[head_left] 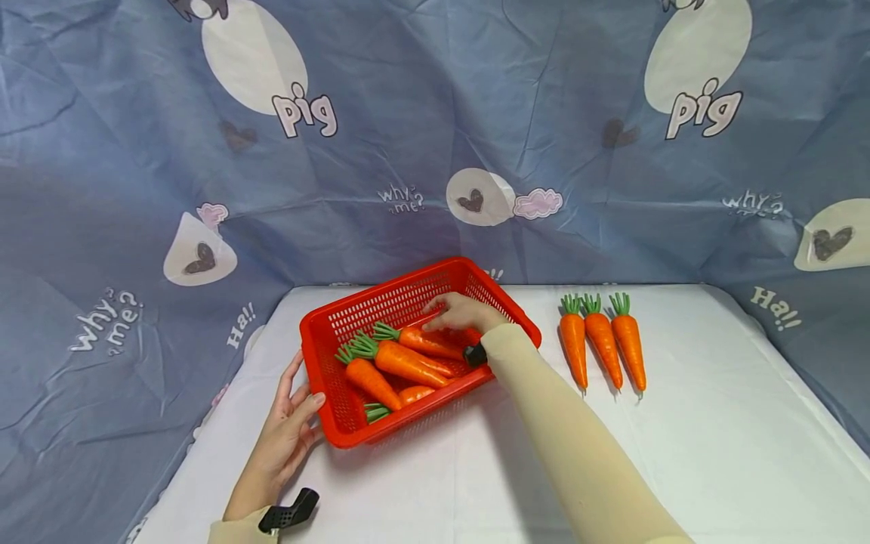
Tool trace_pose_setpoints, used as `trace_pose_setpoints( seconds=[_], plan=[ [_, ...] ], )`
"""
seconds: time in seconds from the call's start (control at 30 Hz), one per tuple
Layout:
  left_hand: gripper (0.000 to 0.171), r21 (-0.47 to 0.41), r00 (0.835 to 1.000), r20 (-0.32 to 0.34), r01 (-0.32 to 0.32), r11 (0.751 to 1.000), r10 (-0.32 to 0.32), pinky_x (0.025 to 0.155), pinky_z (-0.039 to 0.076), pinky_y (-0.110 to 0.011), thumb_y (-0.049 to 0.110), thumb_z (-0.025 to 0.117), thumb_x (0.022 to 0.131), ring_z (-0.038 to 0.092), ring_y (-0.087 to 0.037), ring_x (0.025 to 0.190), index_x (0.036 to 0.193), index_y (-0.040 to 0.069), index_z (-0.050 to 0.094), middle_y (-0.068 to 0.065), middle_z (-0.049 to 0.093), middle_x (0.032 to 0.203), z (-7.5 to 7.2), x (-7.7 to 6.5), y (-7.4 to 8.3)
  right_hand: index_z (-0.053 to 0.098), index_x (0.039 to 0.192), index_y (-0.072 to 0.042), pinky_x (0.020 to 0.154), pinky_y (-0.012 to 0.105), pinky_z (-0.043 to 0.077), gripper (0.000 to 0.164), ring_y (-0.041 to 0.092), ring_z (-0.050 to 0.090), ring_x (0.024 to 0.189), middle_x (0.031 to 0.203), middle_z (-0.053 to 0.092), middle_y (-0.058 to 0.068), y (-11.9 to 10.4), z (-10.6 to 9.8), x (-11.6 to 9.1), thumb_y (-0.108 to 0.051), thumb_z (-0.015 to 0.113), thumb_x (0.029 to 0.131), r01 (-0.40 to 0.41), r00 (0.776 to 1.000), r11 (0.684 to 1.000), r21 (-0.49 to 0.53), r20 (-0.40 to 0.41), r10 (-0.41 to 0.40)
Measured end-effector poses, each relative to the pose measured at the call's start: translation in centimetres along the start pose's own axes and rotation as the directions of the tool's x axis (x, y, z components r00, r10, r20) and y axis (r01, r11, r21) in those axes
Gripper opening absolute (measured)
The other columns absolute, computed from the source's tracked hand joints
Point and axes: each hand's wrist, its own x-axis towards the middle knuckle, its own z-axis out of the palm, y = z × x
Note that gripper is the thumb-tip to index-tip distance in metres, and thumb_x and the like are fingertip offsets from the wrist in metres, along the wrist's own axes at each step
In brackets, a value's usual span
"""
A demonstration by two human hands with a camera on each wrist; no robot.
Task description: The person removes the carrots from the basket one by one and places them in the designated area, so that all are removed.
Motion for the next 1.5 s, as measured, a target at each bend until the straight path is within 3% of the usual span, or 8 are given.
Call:
trace_pose_setpoints(
  seconds=[0.2, 0.4, 0.57, 0.7, 0.8, 0.97, 1.23, 1.5],
  plan=[
    [0.084, 0.0, 1.0, -0.002, 0.0, 1.0, 0.0, 0.092, 0.065, -0.041, 0.009, 0.057, 0.109, 0.069, -0.013, 0.127, 0.171, 0.044, 0.013, 0.004, 0.05, 0.157, -0.01, 0.0, -0.03, 0.063, 0.143, -0.005, 0.09, 0.029, 0.053, 0.052, 0.02, 0.056, 0.102, 0.142, 0.062, 0.014, 0.23, -0.04, -0.01, -0.02, 0.079, 0.096, -0.025, 0.999, 0.999, -0.036, 0.034, 0.026],
    [0.084, 0.005, 1.0, -0.005, 0.003, 1.0, -0.003, 0.092, 0.065, -0.041, 0.009, 0.057, 0.109, 0.069, -0.013, 0.128, 0.171, 0.045, 0.013, 0.004, 0.05, 0.157, 0.0, 0.0, -0.02, 0.065, 0.14, -0.007, 0.083, 0.025, 0.051, 0.049, 0.017, 0.057, 0.094, 0.118, 0.066, 0.007, 0.51, -0.05, 0.04, -0.019, 0.08, 0.095, -0.03, 0.997, 0.998, -0.058, 0.075, 0.034],
    [0.084, -0.002, 1.0, 0.005, -0.003, 1.0, 0.003, 0.093, 0.065, -0.042, 0.008, 0.057, 0.109, 0.069, -0.013, 0.128, 0.171, 0.045, 0.013, 0.004, 0.05, 0.158, 0.0, 0.01, -0.04, 0.064, 0.14, -0.004, 0.079, 0.024, 0.052, 0.048, 0.014, 0.056, 0.088, 0.115, 0.066, 0.006, 0.57, -0.05, -0.15, -0.013, 0.079, 0.096, -0.037, 0.994, 0.998, -0.046, 0.106, 0.042],
    [0.084, -0.002, 1.0, 0.007, -0.006, 1.0, 0.006, 0.093, 0.065, -0.041, 0.008, 0.057, 0.109, 0.069, -0.013, 0.128, 0.171, 0.045, 0.013, 0.005, 0.051, 0.157, -0.04, 0.02, -0.04, 0.064, 0.139, -0.004, 0.07, 0.022, 0.046, 0.045, 0.011, 0.049, 0.074, 0.103, 0.061, 0.003, 0.69, -0.12, -0.25, -0.011, 0.077, 0.097, -0.04, 0.991, 0.997, -0.071, 0.122, 0.048],
    [0.084, 0.0, 1.0, 0.006, -0.005, 1.0, 0.005, 0.093, 0.065, -0.041, 0.008, 0.057, 0.109, 0.069, -0.012, 0.128, 0.171, 0.045, 0.013, 0.005, 0.051, 0.157, -0.08, 0.02, -0.04, 0.065, 0.14, -0.006, 0.067, 0.022, 0.043, 0.044, 0.012, 0.044, 0.069, 0.105, 0.062, 0.004, 0.69, -0.16, -0.32, -0.01, 0.076, 0.097, -0.048, 0.989, 0.995, -0.082, 0.135, 0.059],
    [0.084, -0.006, 1.0, 0.021, -0.016, 1.0, 0.016, 0.093, 0.065, -0.041, 0.008, 0.056, 0.109, 0.068, -0.012, 0.129, 0.171, 0.044, 0.012, 0.006, 0.05, 0.158, -0.18, 0.01, -0.09, 0.065, 0.14, -0.007, 0.07, 0.023, 0.045, 0.046, 0.013, 0.048, 0.076, 0.115, 0.064, 0.006, 0.63, -0.06, -0.45, -0.008, 0.075, 0.095, -0.058, 0.987, 0.996, -0.073, 0.144, 0.068],
    [0.084, -0.013, 0.999, 0.023, -0.023, 1.0, 0.024, 0.093, 0.065, -0.042, 0.007, 0.056, 0.109, 0.068, -0.011, 0.128, 0.171, 0.044, 0.013, 0.008, 0.052, 0.156, -0.27, -0.01, -0.18, 0.064, 0.144, -0.008, 0.072, 0.024, 0.048, 0.05, 0.015, 0.053, 0.081, 0.101, 0.063, 0.002, 0.46, 0.03, -0.53, -0.003, 0.074, 0.095, -0.069, 0.981, 0.996, -0.051, 0.177, 0.077],
    [0.084, -0.019, 0.999, 0.025, -0.021, 1.0, 0.022, 0.094, 0.064, -0.041, 0.008, 0.055, 0.109, 0.068, -0.011, 0.128, 0.171, 0.044, 0.012, 0.009, 0.053, 0.156, -0.23, 0.0, -0.1, 0.065, 0.141, -0.008, 0.073, 0.022, 0.048, 0.051, 0.016, 0.055, 0.09, 0.105, 0.063, 0.004, 0.57, 0.08, -0.29, -0.003, 0.079, 0.092, -0.069, 0.981, 0.994, -0.084, 0.175, 0.083]
  ],
)
